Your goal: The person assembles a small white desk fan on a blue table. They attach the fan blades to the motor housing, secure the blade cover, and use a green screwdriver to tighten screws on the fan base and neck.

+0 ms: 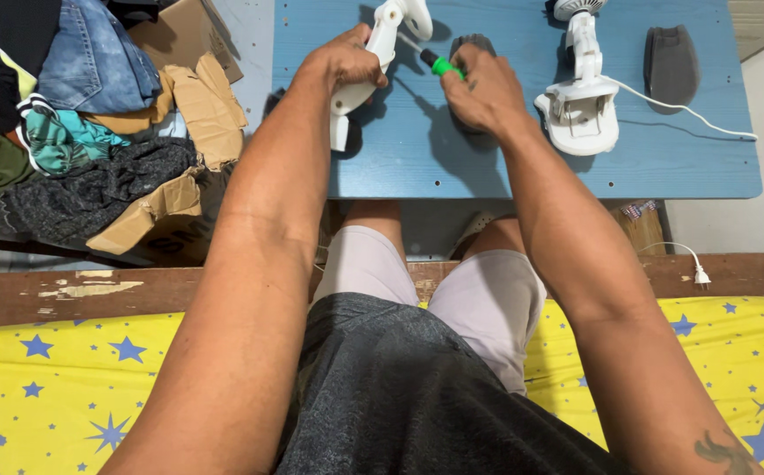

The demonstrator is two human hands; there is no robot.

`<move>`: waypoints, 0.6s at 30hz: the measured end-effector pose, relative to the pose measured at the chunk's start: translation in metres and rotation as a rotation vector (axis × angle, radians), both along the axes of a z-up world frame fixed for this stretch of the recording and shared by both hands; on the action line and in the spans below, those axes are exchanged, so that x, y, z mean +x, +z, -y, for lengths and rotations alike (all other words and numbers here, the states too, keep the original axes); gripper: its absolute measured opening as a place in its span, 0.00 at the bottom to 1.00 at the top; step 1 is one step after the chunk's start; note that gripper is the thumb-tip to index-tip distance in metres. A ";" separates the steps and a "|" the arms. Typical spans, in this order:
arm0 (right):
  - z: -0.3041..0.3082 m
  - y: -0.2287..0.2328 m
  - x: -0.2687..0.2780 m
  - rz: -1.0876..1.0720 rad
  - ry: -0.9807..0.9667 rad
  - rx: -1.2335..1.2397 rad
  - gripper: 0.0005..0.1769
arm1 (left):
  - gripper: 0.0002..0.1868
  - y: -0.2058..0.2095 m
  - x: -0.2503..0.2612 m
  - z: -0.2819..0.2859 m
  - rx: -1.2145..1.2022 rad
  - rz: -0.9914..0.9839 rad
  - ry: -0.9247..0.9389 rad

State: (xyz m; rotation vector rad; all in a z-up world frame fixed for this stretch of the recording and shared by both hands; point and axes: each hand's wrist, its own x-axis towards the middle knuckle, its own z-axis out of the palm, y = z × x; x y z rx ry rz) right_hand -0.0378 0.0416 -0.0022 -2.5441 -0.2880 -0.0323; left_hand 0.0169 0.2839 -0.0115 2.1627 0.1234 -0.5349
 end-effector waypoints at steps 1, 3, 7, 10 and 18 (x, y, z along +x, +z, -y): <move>0.003 0.003 -0.001 0.071 0.007 0.020 0.19 | 0.33 0.002 0.000 0.000 0.047 0.021 -0.018; 0.006 0.005 -0.002 0.153 0.011 0.046 0.19 | 0.34 0.001 0.000 0.000 0.140 0.060 -0.053; 0.011 0.006 -0.005 0.208 0.007 0.020 0.18 | 0.36 -0.006 0.007 -0.001 0.144 0.124 -0.103; 0.014 0.004 -0.006 0.246 0.028 0.000 0.18 | 0.36 -0.005 0.012 0.002 0.248 0.176 -0.181; 0.011 -0.004 -0.011 0.133 -0.033 -0.024 0.16 | 0.26 0.018 -0.006 0.015 0.658 0.067 -0.310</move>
